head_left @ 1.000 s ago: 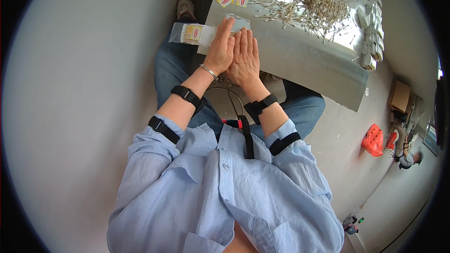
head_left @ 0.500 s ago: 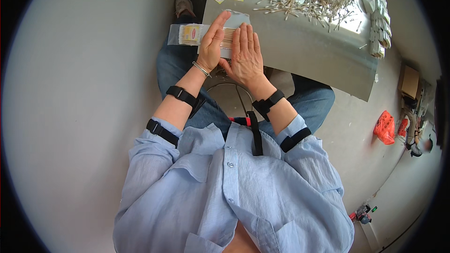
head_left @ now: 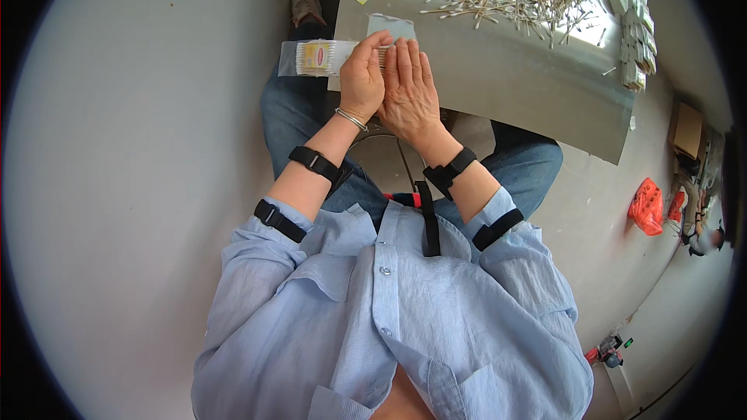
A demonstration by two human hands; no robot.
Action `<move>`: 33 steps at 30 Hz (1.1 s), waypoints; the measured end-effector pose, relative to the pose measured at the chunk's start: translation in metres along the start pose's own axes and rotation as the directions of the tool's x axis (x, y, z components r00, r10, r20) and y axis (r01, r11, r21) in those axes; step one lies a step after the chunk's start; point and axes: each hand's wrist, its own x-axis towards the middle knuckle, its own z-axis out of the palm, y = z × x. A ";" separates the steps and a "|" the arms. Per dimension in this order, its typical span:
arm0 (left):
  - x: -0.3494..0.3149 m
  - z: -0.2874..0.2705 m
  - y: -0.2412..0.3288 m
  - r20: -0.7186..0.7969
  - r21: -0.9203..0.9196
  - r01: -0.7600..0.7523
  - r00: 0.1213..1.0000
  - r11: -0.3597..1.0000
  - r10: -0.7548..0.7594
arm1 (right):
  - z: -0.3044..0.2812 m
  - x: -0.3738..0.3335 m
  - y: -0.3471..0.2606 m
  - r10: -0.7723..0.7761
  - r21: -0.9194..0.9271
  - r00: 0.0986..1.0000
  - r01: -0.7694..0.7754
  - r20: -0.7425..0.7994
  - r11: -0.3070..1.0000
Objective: Packaging cotton swabs into a clear container or bag.
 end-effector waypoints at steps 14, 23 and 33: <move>0.001 0.011 -0.001 -0.068 0.126 -0.018 0.997 0.992 0.027 | 0.006 -0.002 -0.001 -0.008 -0.013 1.000 0.008 -0.021 1.000; 0.000 0.003 -0.003 -0.037 -0.031 0.072 0.997 0.997 -0.073 | -0.002 -0.001 -0.001 -0.010 -0.008 1.000 0.010 -0.008 1.000; 0.003 -0.008 -0.014 0.049 -0.427 0.080 0.997 0.901 -0.066 | -0.001 -0.001 0.001 -0.010 0.009 1.000 0.010 0.005 1.000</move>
